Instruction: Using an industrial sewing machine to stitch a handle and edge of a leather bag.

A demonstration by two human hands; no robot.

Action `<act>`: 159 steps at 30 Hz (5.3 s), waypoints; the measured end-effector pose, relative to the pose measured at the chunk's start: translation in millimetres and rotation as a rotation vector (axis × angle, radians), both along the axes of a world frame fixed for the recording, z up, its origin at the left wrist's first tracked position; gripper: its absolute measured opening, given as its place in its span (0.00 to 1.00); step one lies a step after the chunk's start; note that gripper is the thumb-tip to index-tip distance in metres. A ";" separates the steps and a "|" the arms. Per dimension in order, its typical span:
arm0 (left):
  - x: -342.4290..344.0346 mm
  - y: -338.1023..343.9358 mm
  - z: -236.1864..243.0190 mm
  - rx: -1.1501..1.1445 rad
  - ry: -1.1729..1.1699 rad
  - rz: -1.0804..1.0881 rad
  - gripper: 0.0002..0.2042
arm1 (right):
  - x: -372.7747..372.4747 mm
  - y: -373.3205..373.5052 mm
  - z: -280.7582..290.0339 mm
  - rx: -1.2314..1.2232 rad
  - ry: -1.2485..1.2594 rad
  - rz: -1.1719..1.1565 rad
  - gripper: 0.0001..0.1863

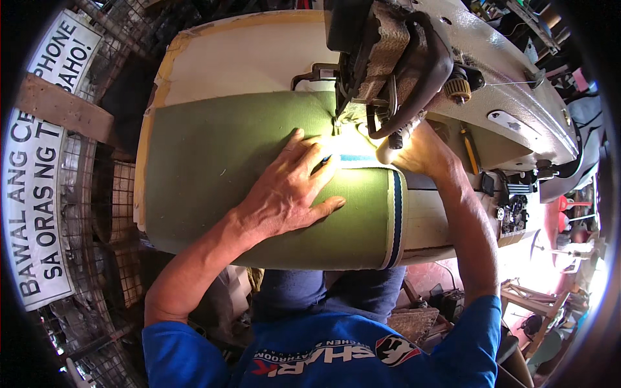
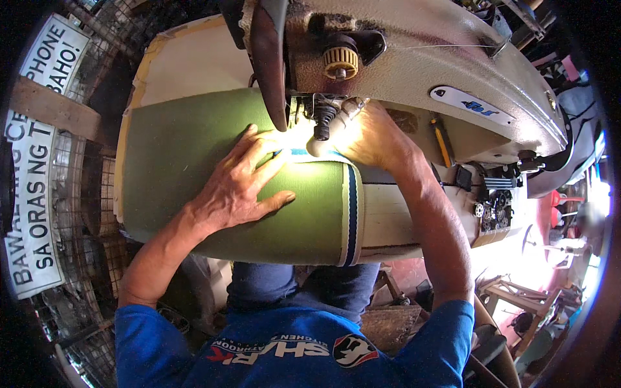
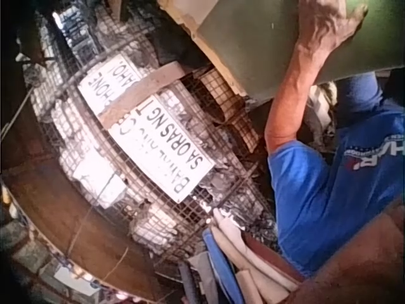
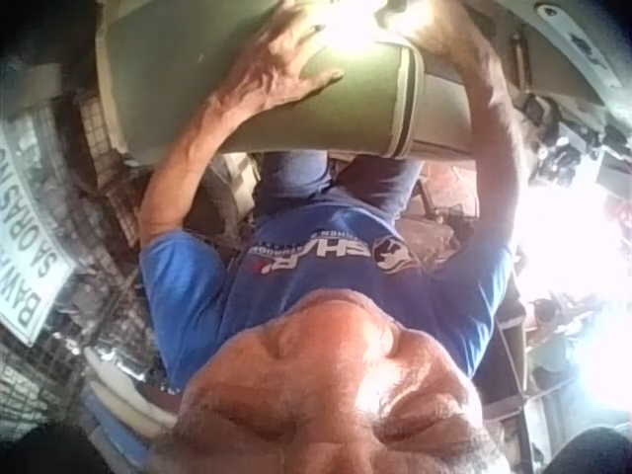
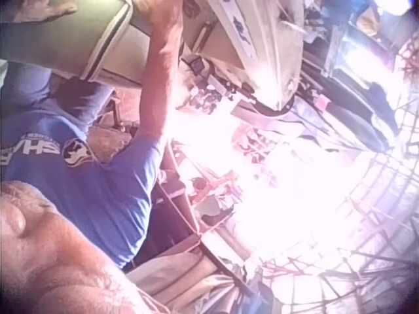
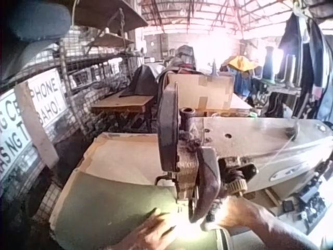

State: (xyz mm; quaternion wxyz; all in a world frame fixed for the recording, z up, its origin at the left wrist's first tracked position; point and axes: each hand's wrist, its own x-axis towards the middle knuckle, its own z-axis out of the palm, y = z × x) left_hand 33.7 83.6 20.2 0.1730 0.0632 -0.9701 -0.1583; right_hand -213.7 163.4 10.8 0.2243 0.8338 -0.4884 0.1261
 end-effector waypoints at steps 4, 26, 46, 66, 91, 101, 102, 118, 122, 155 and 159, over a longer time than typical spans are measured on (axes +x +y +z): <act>-1.4 -2.1 -2.4 -0.021 0.017 -0.007 0.27 | 0.6 -1.5 -2.1 0.046 -0.056 0.002 0.06; 1.3 1.8 -3.7 -0.035 0.013 0.032 0.28 | 38.9 34.6 10.7 0.329 -0.924 -0.140 0.11; 2.7 -1.5 -3.8 0.059 0.018 0.018 0.29 | 72.6 51.0 9.4 0.163 -0.280 0.095 0.24; 2.7 2.3 0.6 0.024 -0.014 0.038 0.30 | 61.6 42.6 -1.5 0.292 -0.586 -0.226 0.18; 9.0 7.1 4.1 -0.049 -0.115 0.044 0.30 | 79.8 46.5 7.6 0.331 -0.463 -0.046 0.22; 8.3 8.8 1.2 -0.061 -0.146 0.034 0.31 | 83.9 54.4 -2.0 0.448 -0.648 -0.253 0.24; 8.0 9.0 0.7 -0.005 -0.159 0.034 0.31 | 82.2 54.4 -2.6 0.528 -0.674 -0.231 0.24; 9.7 9.1 1.9 -0.070 -0.124 0.052 0.29 | 56.1 41.3 10.6 0.290 -0.522 -0.187 0.24; 8.6 8.5 1.6 -0.046 -0.079 0.059 0.28 | 52.0 40.3 5.8 0.321 -0.457 -0.243 0.16; -7.9 -17.5 -6.7 -0.045 -0.002 0.020 0.25 | 28.6 25.9 -16.2 0.182 -0.468 -0.129 0.05; -7.5 -17.4 -6.0 -0.060 -0.003 0.018 0.25 | 27.4 22.6 -8.8 0.197 -0.534 -0.085 0.04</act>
